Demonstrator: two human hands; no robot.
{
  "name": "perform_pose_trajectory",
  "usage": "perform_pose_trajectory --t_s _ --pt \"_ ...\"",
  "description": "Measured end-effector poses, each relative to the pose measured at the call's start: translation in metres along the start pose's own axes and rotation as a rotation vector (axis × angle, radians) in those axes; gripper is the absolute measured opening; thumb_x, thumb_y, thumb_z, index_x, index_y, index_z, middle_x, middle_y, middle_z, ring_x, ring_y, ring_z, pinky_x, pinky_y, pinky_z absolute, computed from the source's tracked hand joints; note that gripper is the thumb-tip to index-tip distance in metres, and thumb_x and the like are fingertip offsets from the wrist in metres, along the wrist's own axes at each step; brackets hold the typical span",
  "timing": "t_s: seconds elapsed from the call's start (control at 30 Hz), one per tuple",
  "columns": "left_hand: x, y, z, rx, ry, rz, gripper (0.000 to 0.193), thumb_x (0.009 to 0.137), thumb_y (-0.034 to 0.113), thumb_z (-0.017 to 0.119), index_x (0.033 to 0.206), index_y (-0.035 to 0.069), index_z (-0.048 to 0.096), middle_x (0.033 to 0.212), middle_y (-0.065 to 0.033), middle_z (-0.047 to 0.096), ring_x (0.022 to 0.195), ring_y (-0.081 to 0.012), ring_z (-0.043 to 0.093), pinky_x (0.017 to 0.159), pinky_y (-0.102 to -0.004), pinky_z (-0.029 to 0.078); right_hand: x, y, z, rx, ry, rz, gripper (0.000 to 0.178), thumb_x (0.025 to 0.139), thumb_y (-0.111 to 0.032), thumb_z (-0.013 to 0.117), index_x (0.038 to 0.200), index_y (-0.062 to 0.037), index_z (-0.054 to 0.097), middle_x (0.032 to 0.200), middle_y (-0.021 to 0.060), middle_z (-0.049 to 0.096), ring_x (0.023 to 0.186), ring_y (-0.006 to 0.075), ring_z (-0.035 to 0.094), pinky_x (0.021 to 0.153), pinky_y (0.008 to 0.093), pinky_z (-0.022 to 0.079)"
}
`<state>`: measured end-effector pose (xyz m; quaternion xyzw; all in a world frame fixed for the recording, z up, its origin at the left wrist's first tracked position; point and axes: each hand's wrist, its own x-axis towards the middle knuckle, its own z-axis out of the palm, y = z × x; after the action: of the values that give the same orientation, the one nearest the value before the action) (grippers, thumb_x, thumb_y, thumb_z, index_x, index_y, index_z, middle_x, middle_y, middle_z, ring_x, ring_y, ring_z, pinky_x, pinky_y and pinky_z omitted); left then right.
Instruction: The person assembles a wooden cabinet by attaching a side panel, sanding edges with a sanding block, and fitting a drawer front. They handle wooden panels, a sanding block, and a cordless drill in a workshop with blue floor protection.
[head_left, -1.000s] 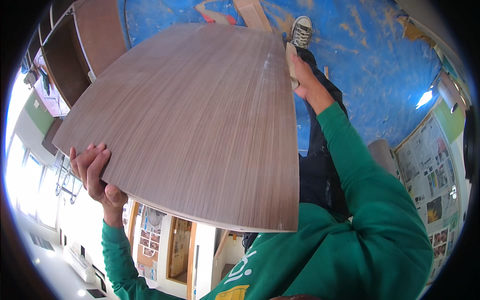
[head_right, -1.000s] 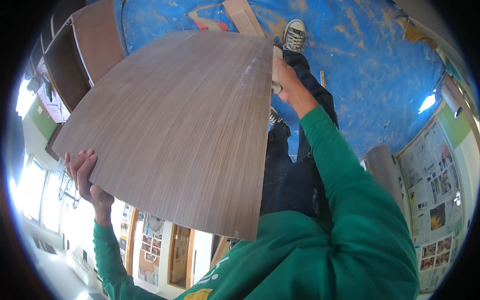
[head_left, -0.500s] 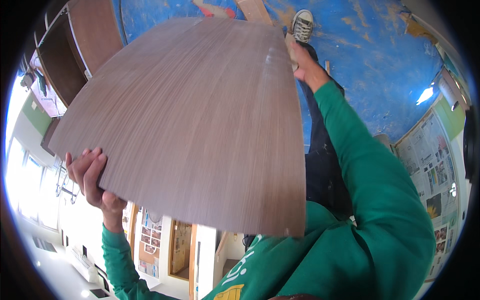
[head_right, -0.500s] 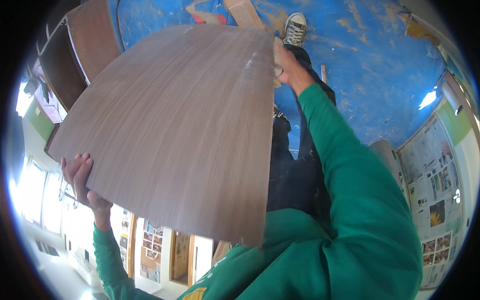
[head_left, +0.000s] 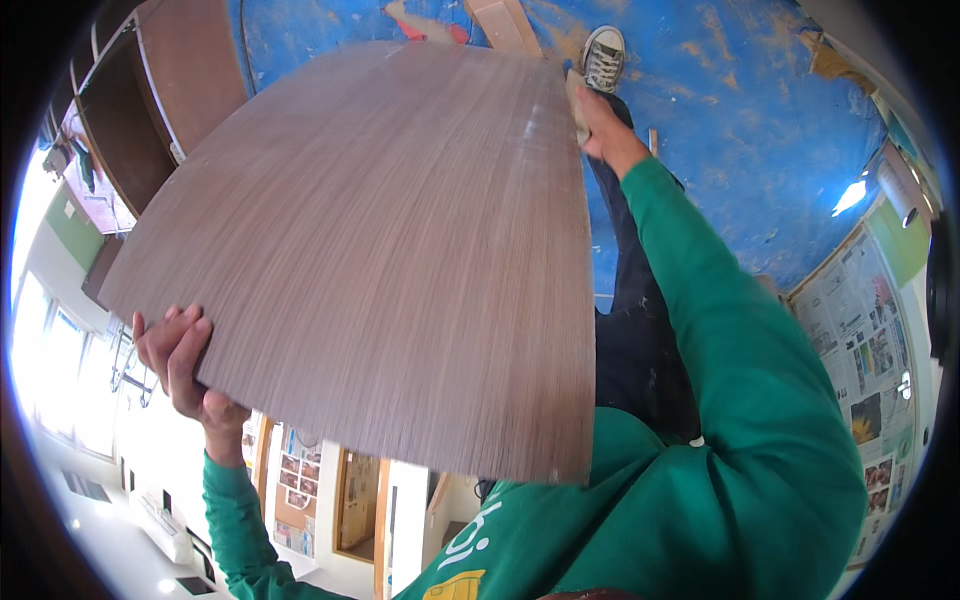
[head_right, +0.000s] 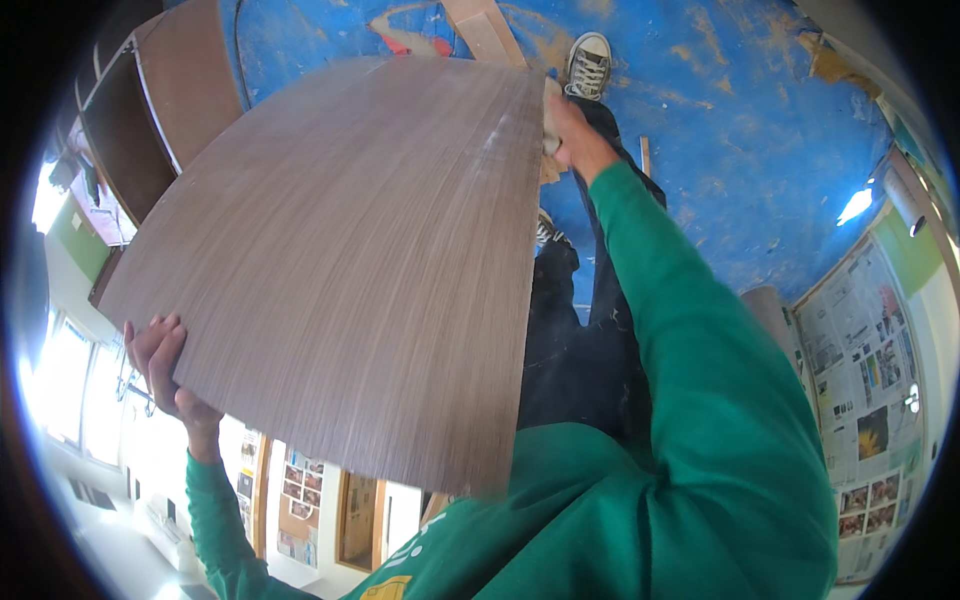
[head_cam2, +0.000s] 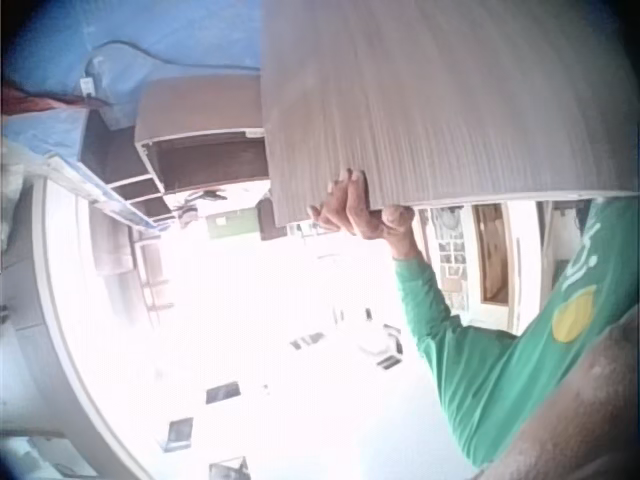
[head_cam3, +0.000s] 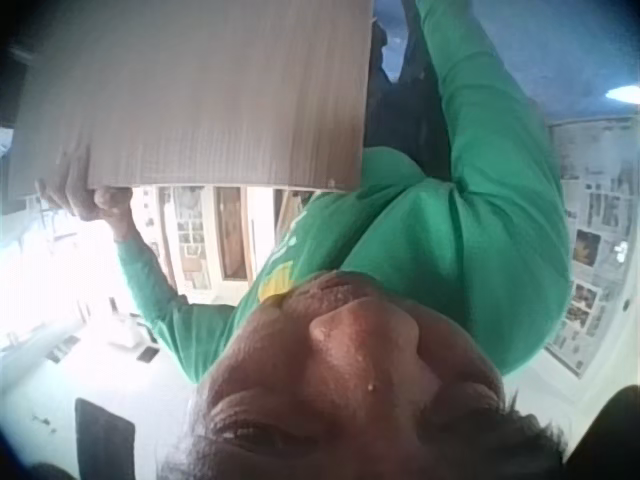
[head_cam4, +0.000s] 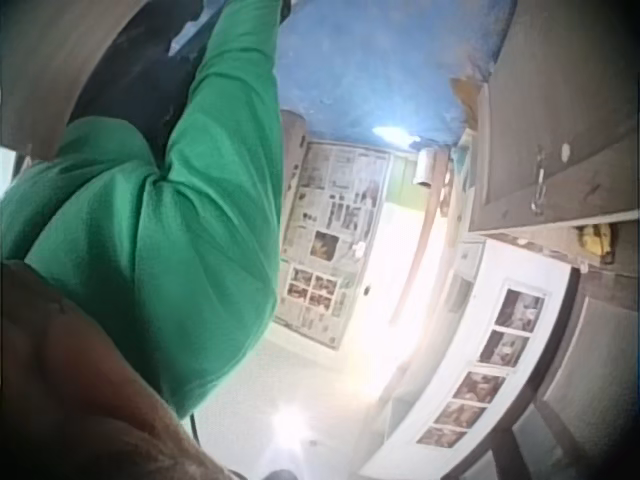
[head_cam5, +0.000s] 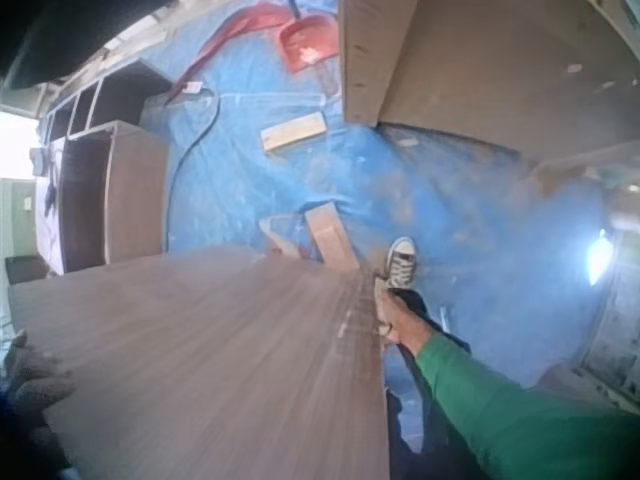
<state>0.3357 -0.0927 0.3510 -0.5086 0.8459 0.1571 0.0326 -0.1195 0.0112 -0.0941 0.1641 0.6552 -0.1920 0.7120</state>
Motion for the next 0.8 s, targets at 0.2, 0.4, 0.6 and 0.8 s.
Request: perform_pose_trajectory --t_s 0.2,0.4,0.6,0.8 --pt "-0.002 0.004 -0.015 0.032 -0.062 -0.018 0.073 0.101 0.073 0.016 0.108 0.017 0.064 0.108 -0.0069 0.067 0.117 -0.0275 0.060 0.122 -0.0645 0.027 0.105 -0.006 -0.017 -0.013 -0.093 0.032 0.043 0.112 -0.038 0.037 0.137 -0.0083 0.054 0.128 0.0092 0.067 0.109 0.0254 0.070 0.091 0.0482 0.060" --pt "0.001 0.006 0.002 -0.010 0.015 -0.026 0.071 0.102 0.070 0.024 0.105 0.015 0.069 0.107 -0.0078 0.069 0.113 -0.0275 0.062 0.120 -0.0622 0.029 0.021 0.008 -0.013 0.144 -0.121 0.052 0.046 0.110 -0.040 0.046 0.136 -0.0036 0.056 0.128 0.0132 0.067 0.113 0.0284 0.069 0.096 0.0488 0.058" --pt "0.017 0.029 0.004 -0.065 0.079 -0.059 0.072 0.101 0.070 0.037 0.097 0.009 0.075 0.100 -0.0092 0.071 0.106 -0.0288 0.064 0.120 -0.0553 0.029 -0.169 0.008 0.022 0.183 -0.138 0.047 0.046 0.110 -0.038 0.042 0.139 -0.0023 0.052 0.128 0.0136 0.066 0.111 0.0273 0.069 0.092 0.0465 0.059" --pt "0.028 0.034 0.001 -0.069 0.070 -0.045 0.067 0.101 0.066 0.042 0.099 0.007 0.075 0.101 -0.0100 0.071 0.105 -0.0296 0.064 0.120 -0.0548 0.028 -0.306 0.007 0.050 0.130 -0.041 0.008 0.049 0.110 -0.040 0.040 0.141 -0.0023 0.050 0.127 0.0136 0.066 0.111 0.0269 0.070 0.088 0.0455 0.059"
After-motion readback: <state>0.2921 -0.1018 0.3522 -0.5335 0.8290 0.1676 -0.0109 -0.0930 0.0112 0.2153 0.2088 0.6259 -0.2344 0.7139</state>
